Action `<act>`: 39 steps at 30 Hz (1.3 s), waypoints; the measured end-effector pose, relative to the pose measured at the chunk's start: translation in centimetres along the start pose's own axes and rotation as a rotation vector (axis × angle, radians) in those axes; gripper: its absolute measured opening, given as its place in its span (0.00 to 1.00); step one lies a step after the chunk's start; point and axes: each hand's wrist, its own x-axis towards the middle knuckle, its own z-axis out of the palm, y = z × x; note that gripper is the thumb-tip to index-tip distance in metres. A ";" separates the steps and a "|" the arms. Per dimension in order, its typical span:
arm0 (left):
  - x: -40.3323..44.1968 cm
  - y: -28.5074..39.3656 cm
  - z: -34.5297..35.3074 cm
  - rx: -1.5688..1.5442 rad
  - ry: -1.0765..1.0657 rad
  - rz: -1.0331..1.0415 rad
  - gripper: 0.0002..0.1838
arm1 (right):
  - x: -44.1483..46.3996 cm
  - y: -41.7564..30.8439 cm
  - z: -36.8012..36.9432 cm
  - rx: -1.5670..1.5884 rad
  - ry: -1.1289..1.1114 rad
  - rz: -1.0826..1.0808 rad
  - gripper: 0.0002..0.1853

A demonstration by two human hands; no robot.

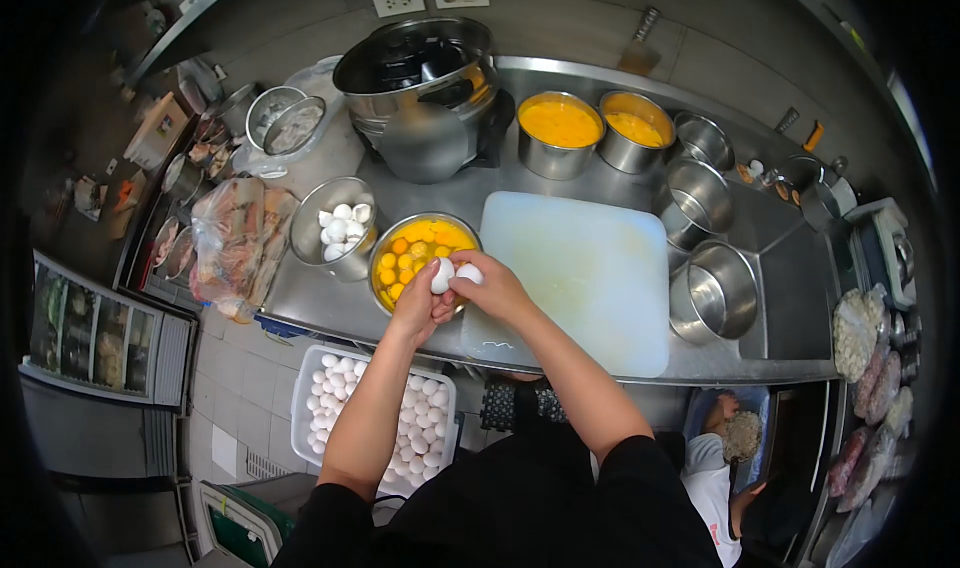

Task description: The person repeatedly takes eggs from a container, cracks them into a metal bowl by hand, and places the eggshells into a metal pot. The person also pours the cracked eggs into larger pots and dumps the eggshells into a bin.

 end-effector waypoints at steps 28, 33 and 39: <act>2.4 15.9 -9.8 1.320 0.589 0.497 0.35 | 4.7 -1.9 1.8 -0.145 0.153 -0.101 0.22; 3.0 17.1 -14.3 2.003 0.909 0.389 0.40 | 4.3 -0.7 2.9 0.550 -0.054 0.345 0.20; 0.4 11.6 -5.6 1.310 0.172 0.412 0.27 | 6.2 -0.7 4.6 0.767 -0.178 0.471 0.22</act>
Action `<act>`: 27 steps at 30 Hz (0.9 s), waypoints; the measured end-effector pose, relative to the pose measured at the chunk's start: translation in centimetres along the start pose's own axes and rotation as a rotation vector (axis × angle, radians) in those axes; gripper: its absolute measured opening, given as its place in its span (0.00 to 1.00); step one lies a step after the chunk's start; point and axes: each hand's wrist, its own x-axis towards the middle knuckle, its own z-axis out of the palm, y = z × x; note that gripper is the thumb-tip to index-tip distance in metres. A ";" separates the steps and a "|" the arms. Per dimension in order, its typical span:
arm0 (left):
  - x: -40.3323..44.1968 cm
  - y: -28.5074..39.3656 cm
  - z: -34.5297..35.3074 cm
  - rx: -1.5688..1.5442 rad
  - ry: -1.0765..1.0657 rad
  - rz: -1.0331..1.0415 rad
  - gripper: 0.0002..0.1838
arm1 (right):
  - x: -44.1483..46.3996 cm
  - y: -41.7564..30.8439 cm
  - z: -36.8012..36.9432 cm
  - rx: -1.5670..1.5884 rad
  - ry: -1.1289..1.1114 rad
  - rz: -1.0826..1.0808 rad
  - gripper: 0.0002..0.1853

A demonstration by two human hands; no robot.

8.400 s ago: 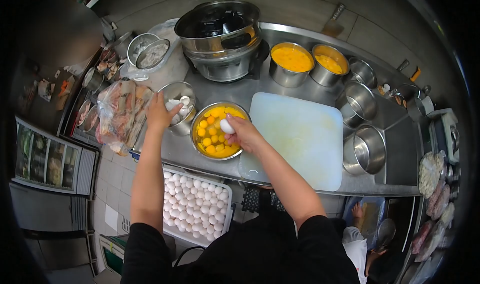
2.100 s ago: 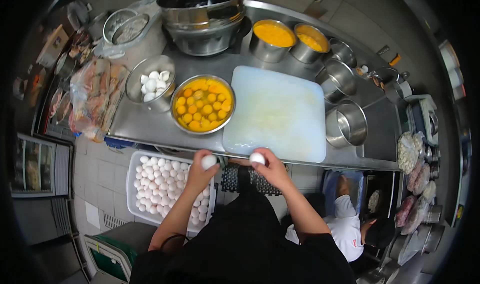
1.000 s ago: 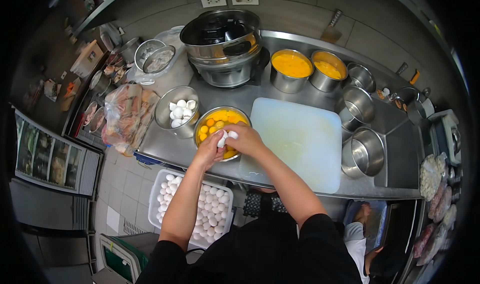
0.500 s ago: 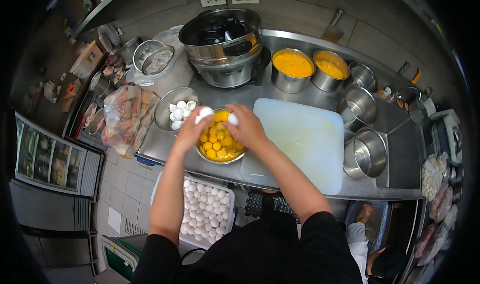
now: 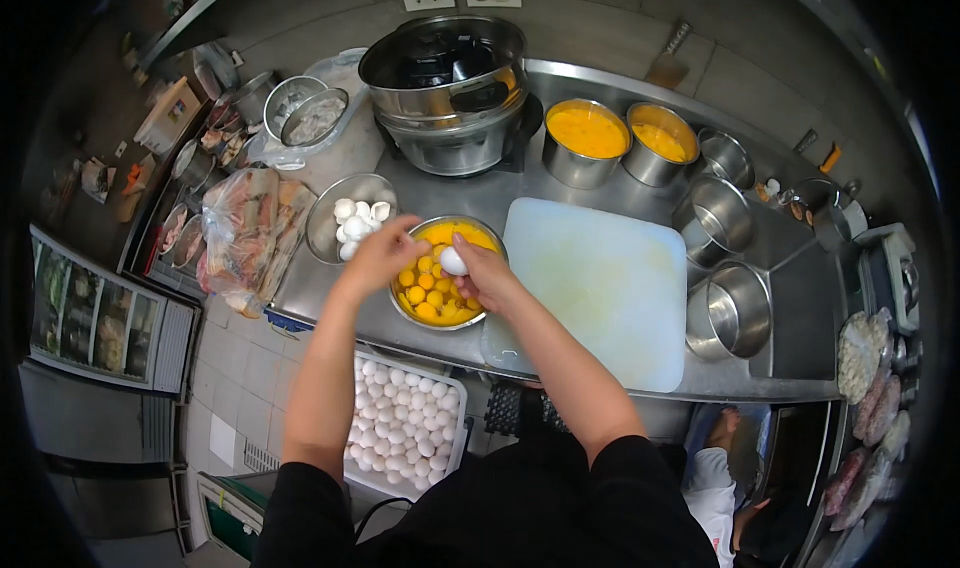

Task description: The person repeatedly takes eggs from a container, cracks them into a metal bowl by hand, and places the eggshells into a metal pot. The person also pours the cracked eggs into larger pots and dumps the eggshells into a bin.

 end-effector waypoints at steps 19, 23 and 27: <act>-2.9 -0.4 3.9 -0.008 0.083 0.165 0.23 | 0.7 0.0 1.0 -1.263 0.176 -0.570 0.29; -3.0 1.1 2.0 0.113 0.179 0.280 0.25 | -0.5 -3.4 2.7 -1.409 0.126 -0.610 0.26; -1.6 2.1 -1.8 0.166 0.396 0.428 0.27 | 0.9 -6.9 6.5 -1.268 0.132 -0.928 0.23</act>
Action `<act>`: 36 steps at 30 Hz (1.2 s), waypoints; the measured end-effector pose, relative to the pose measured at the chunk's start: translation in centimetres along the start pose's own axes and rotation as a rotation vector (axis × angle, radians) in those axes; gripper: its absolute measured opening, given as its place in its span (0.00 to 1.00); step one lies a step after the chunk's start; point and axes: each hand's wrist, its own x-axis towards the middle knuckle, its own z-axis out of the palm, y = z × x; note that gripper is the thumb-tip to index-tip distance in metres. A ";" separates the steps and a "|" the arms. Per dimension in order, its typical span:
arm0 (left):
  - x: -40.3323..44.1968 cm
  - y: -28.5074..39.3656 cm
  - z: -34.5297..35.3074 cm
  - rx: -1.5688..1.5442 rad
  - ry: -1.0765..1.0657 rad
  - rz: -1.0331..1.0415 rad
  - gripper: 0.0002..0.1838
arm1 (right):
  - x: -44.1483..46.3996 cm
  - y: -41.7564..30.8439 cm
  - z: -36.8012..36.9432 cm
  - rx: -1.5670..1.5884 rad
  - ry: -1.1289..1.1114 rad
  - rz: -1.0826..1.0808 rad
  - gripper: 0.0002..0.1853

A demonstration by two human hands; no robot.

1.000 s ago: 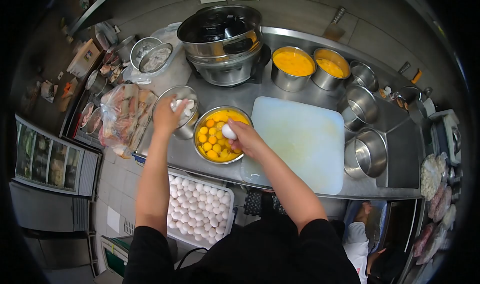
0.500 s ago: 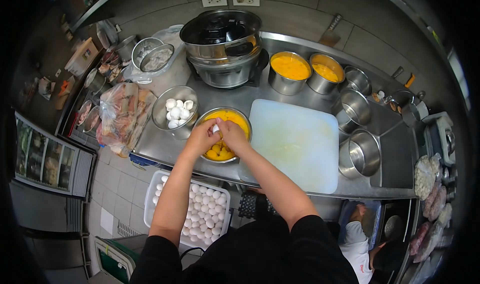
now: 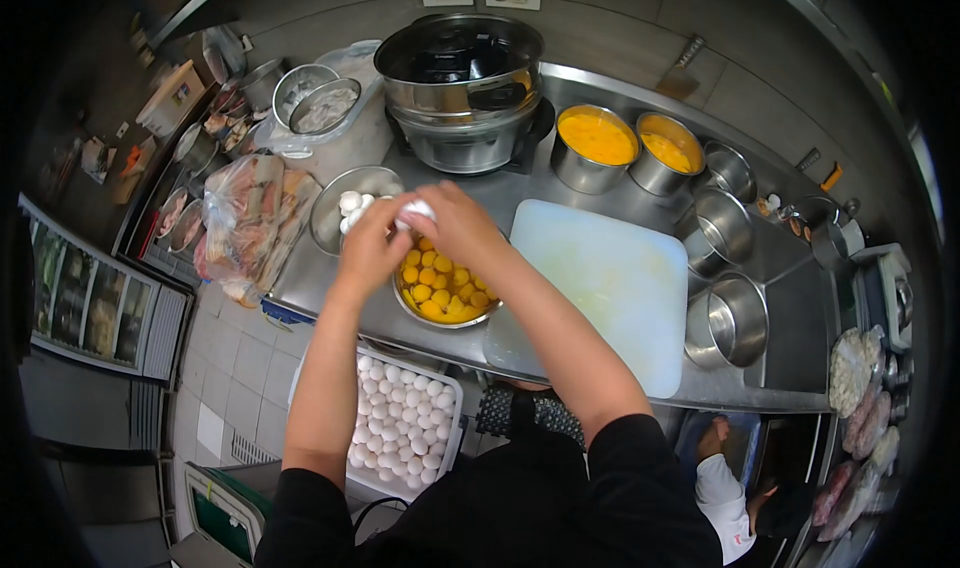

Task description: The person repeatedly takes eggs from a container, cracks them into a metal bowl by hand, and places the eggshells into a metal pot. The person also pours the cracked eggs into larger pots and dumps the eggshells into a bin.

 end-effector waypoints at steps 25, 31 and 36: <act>-14.9 -3.5 8.9 -0.857 0.100 -1.063 0.16 | -18.9 8.0 1.2 0.668 0.191 0.913 0.18; -15.0 -2.9 10.5 -0.953 0.238 -1.081 0.09 | -15.2 10.2 1.5 0.562 -0.097 0.842 0.17; -14.4 -1.5 10.5 -0.804 0.333 -1.100 0.08 | -15.0 10.3 1.2 0.552 -0.123 0.792 0.16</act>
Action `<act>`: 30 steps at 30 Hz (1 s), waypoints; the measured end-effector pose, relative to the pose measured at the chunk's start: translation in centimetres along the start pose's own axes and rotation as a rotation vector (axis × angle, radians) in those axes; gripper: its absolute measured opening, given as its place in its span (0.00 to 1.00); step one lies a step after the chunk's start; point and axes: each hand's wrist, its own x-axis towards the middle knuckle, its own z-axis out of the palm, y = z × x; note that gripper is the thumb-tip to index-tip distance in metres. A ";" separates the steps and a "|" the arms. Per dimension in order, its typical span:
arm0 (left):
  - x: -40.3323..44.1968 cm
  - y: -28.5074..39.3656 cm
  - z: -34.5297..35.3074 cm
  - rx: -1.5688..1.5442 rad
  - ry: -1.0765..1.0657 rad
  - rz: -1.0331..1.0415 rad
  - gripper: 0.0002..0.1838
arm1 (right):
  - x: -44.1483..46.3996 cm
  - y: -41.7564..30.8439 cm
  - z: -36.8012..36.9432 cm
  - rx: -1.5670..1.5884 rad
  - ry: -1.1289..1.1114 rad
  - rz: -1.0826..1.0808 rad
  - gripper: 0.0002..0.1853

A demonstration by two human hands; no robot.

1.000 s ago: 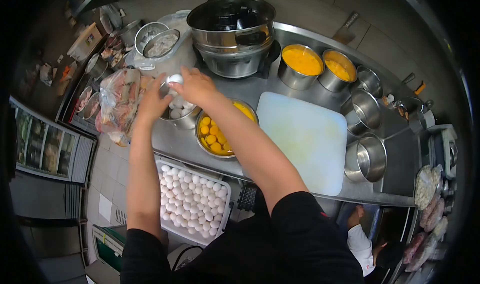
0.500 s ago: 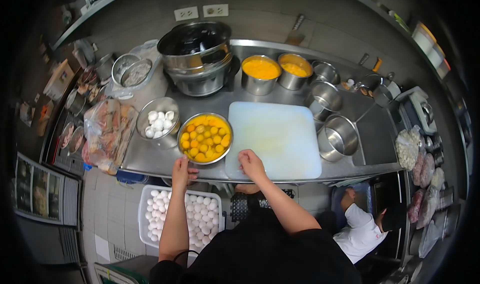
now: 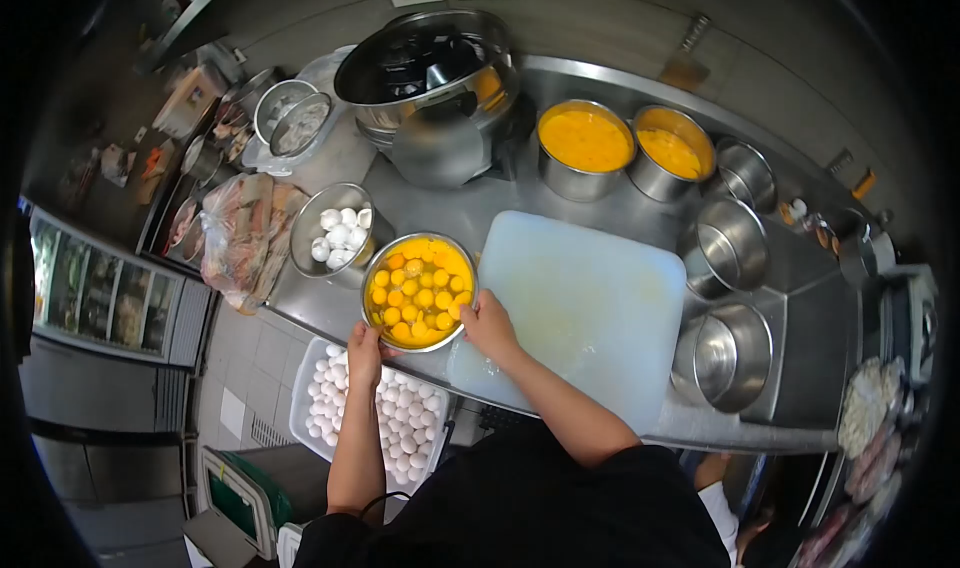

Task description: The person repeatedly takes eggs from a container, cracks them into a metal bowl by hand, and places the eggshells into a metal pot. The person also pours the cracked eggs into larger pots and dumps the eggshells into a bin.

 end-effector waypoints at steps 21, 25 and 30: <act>-4.4 5.9 13.0 0.025 -0.200 -0.005 0.08 | -2.2 -2.4 -11.2 -0.204 0.575 -0.197 0.16; -3.7 6.0 16.3 0.040 -0.424 0.017 0.10 | -3.0 -3.6 -16.3 -0.173 0.696 -0.089 0.16; -3.1 4.0 16.4 0.334 -0.470 0.314 0.15 | -2.4 -0.9 -23.8 -0.190 0.897 -0.208 0.16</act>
